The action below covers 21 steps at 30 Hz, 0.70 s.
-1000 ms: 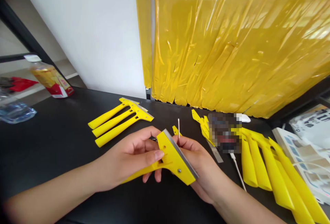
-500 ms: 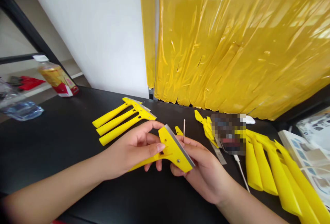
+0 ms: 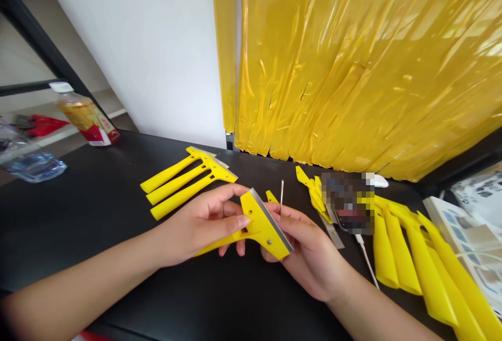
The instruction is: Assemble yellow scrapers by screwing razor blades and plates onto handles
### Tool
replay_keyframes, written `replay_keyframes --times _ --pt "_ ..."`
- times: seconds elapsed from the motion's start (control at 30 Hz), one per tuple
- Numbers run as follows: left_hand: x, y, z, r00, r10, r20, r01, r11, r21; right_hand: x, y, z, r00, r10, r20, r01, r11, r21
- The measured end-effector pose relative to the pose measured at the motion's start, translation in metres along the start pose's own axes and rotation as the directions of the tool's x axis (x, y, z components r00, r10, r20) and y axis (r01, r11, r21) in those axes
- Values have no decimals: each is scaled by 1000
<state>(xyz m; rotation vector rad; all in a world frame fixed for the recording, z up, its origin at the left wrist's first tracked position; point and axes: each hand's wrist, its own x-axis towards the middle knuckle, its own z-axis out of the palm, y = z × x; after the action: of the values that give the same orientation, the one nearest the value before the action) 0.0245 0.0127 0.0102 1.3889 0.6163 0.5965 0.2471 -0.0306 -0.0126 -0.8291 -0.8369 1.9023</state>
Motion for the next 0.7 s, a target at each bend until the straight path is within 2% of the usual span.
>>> replay_keyframes --times 0.3,0.53,0.7 --pt "1 2 0 1000 -30 -6 30 996 -82 -3 2 -1 997 -70 -34 68 996 -64" --pt "1 0 0 996 22 89 -1 972 -233 -1 1 7 994 -52 97 52 999 8" --pt "3 -6 7 993 33 115 -2 967 -254 -2 1 10 1000 -3 -15 3 1000 -11"
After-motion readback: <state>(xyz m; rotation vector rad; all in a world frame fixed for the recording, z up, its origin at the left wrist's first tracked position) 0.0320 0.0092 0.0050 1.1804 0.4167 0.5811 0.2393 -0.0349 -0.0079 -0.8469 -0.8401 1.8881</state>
